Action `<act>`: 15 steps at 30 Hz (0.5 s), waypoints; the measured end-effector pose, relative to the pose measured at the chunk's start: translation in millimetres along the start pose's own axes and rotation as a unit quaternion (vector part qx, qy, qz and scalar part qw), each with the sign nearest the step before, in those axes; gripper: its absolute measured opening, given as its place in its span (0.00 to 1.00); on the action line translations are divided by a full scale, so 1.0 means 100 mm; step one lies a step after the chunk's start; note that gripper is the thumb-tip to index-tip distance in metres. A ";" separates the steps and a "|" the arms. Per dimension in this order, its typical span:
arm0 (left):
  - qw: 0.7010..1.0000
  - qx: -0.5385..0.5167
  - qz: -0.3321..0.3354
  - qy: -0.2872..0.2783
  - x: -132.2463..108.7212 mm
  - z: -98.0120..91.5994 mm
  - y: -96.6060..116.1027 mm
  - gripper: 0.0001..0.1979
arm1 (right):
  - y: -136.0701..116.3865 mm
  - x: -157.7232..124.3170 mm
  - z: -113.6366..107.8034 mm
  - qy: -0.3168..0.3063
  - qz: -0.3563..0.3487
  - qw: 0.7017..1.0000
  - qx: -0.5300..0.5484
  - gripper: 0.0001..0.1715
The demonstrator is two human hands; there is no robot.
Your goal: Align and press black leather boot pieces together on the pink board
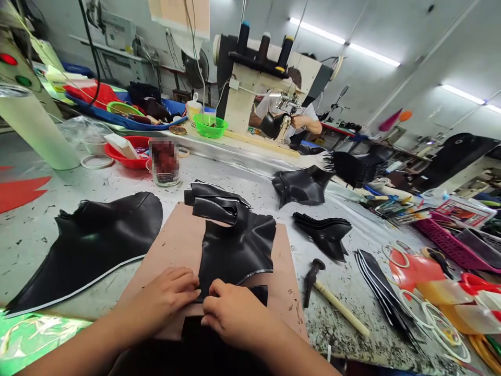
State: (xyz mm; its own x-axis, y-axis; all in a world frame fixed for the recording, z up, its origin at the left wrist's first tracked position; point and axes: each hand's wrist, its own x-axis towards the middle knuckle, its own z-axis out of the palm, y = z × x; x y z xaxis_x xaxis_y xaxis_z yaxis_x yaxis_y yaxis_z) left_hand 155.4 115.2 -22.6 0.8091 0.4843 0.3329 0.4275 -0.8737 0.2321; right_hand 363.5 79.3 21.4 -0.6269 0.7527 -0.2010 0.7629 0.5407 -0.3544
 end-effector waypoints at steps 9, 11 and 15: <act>0.995 0.051 -0.017 0.088 -0.41 0.10 0.09 0.21 | -0.01 0.16 -0.05 -0.028 -0.010 0.998 -0.053 0.06; 0.993 0.046 -0.031 0.105 -0.41 0.10 0.19 0.19 | 0.02 0.19 -0.07 -0.038 -0.014 0.998 -0.045 0.06; 0.996 0.062 -0.011 0.066 -0.35 0.01 0.33 0.16 | 0.05 0.20 -0.13 -0.049 -0.014 0.998 -0.020 0.06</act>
State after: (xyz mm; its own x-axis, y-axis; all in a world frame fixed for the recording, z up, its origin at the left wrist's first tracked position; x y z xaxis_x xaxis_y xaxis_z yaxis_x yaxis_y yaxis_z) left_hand 141.3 69.7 -27.2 0.7425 0.4987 0.4473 0.4983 -0.8574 0.1287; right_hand 356.6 101.5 27.6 -0.6595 0.6972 -0.2809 0.7490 0.5776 -0.3247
